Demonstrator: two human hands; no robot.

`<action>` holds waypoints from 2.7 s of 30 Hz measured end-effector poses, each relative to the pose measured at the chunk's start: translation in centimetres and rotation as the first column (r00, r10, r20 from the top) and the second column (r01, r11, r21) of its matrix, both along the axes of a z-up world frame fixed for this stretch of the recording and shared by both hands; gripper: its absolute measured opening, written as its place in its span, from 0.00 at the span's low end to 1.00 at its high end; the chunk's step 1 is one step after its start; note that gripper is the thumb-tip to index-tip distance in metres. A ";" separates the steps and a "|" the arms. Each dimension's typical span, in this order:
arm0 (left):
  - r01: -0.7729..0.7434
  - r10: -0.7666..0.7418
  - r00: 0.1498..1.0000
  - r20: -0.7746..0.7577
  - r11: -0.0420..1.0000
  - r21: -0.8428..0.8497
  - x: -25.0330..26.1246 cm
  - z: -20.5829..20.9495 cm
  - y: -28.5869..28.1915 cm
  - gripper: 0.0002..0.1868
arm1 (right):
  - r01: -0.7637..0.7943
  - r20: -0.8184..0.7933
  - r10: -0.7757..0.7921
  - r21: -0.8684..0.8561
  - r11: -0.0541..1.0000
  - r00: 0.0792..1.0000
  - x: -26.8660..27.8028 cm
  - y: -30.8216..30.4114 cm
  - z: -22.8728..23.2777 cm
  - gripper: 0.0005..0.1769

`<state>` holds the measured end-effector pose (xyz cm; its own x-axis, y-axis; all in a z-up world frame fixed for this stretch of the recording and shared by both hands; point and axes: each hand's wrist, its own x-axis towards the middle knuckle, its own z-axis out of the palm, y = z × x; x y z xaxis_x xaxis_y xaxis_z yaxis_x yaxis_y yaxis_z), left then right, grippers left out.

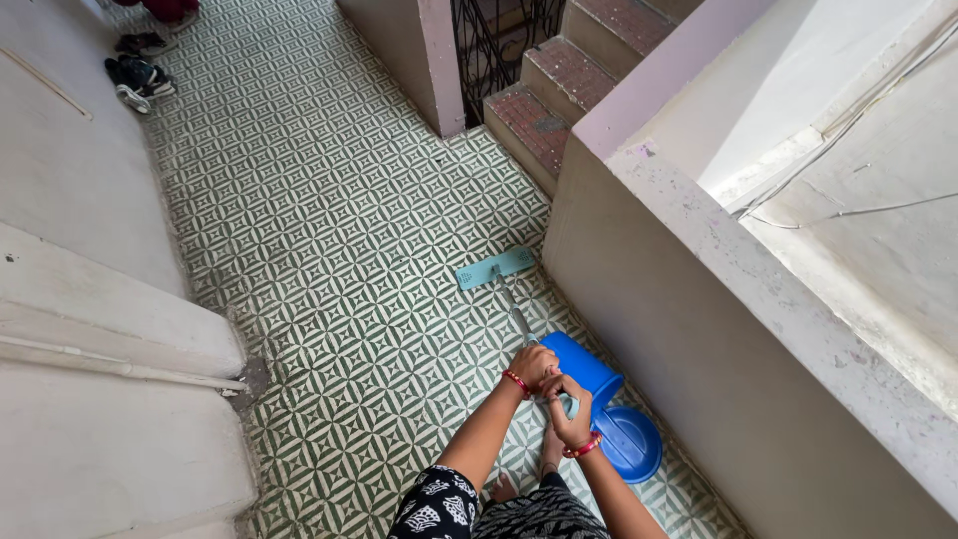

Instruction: The person mops a tiled balcony floor using a flat mop and a bucket of water, rinsing and wringing the mop head multiple times in the wringer attachment.

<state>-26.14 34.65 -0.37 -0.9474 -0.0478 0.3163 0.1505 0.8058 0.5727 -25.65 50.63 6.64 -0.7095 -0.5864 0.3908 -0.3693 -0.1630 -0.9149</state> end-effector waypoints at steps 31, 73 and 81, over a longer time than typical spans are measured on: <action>-0.293 0.275 0.898 0.343 0.956 0.001 12.1 -0.8 3.4 0.32 | -0.362 0.106 0.361 -0.011 0.932 0.927 5.9 4.9 5.7 0.07; -0.705 0.797 0.586 0.145 0.414 0.576 1.1 -0.6 26.1 0.27 | -0.746 -0.066 0.790 0.289 0.600 0.610 -6.9 20.9 16.4 0.02; -0.631 0.649 0.725 0.231 0.492 0.599 -2.0 -1.0 26.8 0.27 | -0.596 0.065 0.599 0.230 0.769 0.798 -8.8 24.8 14.4 0.03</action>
